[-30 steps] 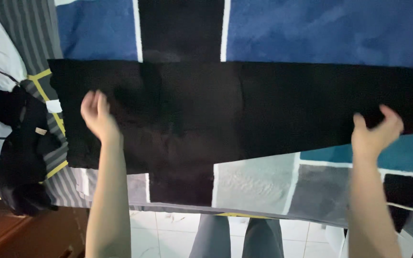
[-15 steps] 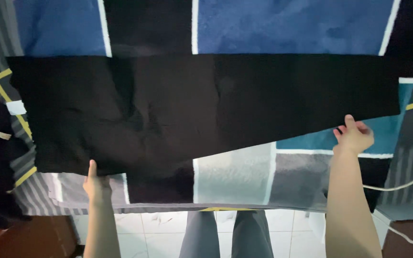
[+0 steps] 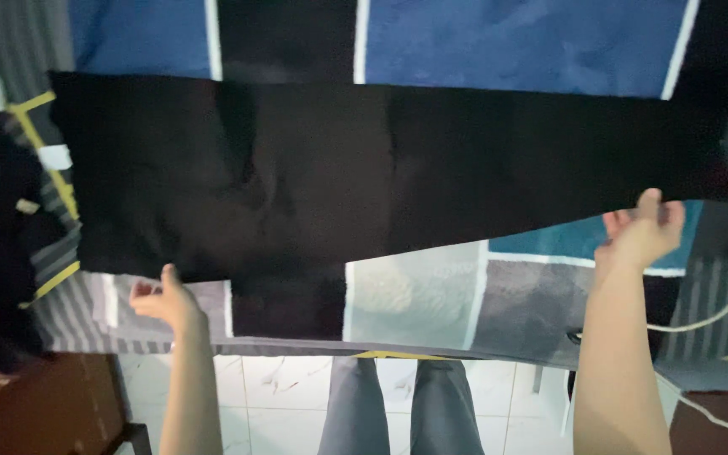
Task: Ironing a pair of black pants on a bed surface.
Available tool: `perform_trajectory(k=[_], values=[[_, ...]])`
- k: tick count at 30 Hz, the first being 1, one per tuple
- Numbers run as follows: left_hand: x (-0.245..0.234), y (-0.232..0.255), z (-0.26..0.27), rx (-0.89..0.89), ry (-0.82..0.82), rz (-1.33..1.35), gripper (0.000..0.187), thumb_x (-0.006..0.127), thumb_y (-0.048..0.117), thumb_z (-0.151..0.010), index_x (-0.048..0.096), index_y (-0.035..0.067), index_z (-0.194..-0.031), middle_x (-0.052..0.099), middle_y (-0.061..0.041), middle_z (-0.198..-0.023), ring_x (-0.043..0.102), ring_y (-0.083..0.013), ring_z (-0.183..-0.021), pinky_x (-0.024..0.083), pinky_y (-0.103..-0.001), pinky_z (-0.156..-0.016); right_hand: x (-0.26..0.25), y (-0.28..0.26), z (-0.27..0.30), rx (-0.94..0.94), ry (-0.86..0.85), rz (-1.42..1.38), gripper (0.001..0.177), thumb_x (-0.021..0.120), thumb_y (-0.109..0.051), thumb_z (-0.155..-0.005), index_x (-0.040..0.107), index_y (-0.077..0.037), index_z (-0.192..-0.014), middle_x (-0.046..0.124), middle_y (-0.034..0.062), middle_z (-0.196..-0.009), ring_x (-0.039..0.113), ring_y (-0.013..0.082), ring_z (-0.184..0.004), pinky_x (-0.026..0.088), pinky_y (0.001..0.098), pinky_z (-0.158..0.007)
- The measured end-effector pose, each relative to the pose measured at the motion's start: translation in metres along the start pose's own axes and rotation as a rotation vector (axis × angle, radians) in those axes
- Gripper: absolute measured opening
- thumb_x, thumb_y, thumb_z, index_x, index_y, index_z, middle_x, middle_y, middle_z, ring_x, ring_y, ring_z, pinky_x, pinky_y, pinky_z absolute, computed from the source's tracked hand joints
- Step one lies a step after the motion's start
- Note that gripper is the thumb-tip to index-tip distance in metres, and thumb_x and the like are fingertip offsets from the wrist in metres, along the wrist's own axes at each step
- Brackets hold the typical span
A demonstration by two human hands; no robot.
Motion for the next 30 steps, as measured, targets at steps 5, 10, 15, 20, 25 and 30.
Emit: perform_trajectory(k=[5, 10, 15, 20, 25, 30], values=[[0.012, 0.082, 0.088, 0.167, -0.402, 0.154, 0.041, 0.073, 0.006, -0.099, 0.05, 0.003, -0.133, 0.053, -0.011, -0.125, 0.055, -0.0194, -0.112, 0.048, -0.034, -0.102, 0.084, -0.119, 0.101, -0.299, -0.159, -0.05, 0.024, 0.072, -0.022, -0.118, 0.061, -0.005, -0.129, 0.059, 0.0007, -0.098, 0.059, 0.0103, -0.083, 0.058, 0.0301, -0.067], [0.04, 0.16, 0.172, -0.089, -0.983, 0.362, 0.044, 0.069, 0.006, -0.093, 0.054, 0.005, -0.133, 0.065, -0.011, -0.128, 0.064, -0.0181, -0.112, 0.057, -0.031, -0.096, 0.206, -0.204, 0.274, -0.539, -0.339, 0.047, 0.028, 0.072, -0.025, -0.115, 0.06, -0.002, -0.103, 0.059, 0.0013, -0.082, 0.06, 0.0102, -0.069, 0.057, 0.0308, -0.06], [0.07, 0.167, 0.16, 0.106, -1.008, 0.499, 0.046, 0.042, 0.035, -0.115, 0.044, 0.011, -0.154, 0.057, -0.001, -0.116, 0.059, -0.0127, -0.108, 0.051, -0.028, -0.095, 0.319, -0.255, 0.511, -0.384, -0.895, 0.001, 0.025, 0.073, -0.031, -0.1, 0.068, -0.007, -0.095, 0.073, 0.0048, -0.074, 0.068, 0.0115, -0.066, 0.055, 0.0282, -0.06], [0.011, 0.124, 0.024, -0.046, -0.848, 0.629, 0.048, 0.042, 0.041, -0.109, 0.052, 0.014, -0.148, 0.066, 0.003, -0.114, 0.056, -0.0063, -0.085, 0.046, -0.024, -0.072, 0.324, -0.285, 0.628, -0.692, -1.339, -0.071, 0.027, 0.069, -0.016, -0.096, 0.067, -0.011, -0.123, 0.072, 0.0085, -0.122, 0.068, 0.0265, -0.116, 0.048, 0.0491, -0.105], [-0.054, 0.221, -0.091, -0.116, -0.368, 0.608, 0.042, 0.064, 0.029, -0.11, 0.054, -0.002, -0.136, 0.057, -0.006, -0.111, 0.054, -0.0149, -0.09, 0.044, -0.032, -0.077, 0.312, -0.221, 0.601, -0.602, -1.363, -0.069, 0.017, 0.065, -0.011, -0.101, 0.068, -0.009, -0.117, 0.07, 0.0103, -0.127, 0.067, 0.0285, -0.123, 0.053, 0.0408, -0.107], [-0.101, 0.231, -0.163, -0.008, -0.425, 0.826, 0.035, 0.059, 0.023, -0.108, 0.055, 0.007, -0.139, 0.06, -0.01, -0.143, 0.059, -0.0248, -0.134, 0.047, -0.043, -0.117, 0.28, -0.132, 0.493, -0.368, -1.127, 0.223, 0.016, 0.067, -0.004, -0.093, 0.071, -0.007, -0.107, 0.071, 0.0107, -0.119, 0.072, 0.0223, -0.099, 0.06, 0.03, -0.079]])
Point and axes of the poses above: each hand's wrist, its own z-axis away from the middle knuckle, its own x-axis out of the palm, y = z × x, the point moved 6 cm from there along -z, towards the middle knuckle
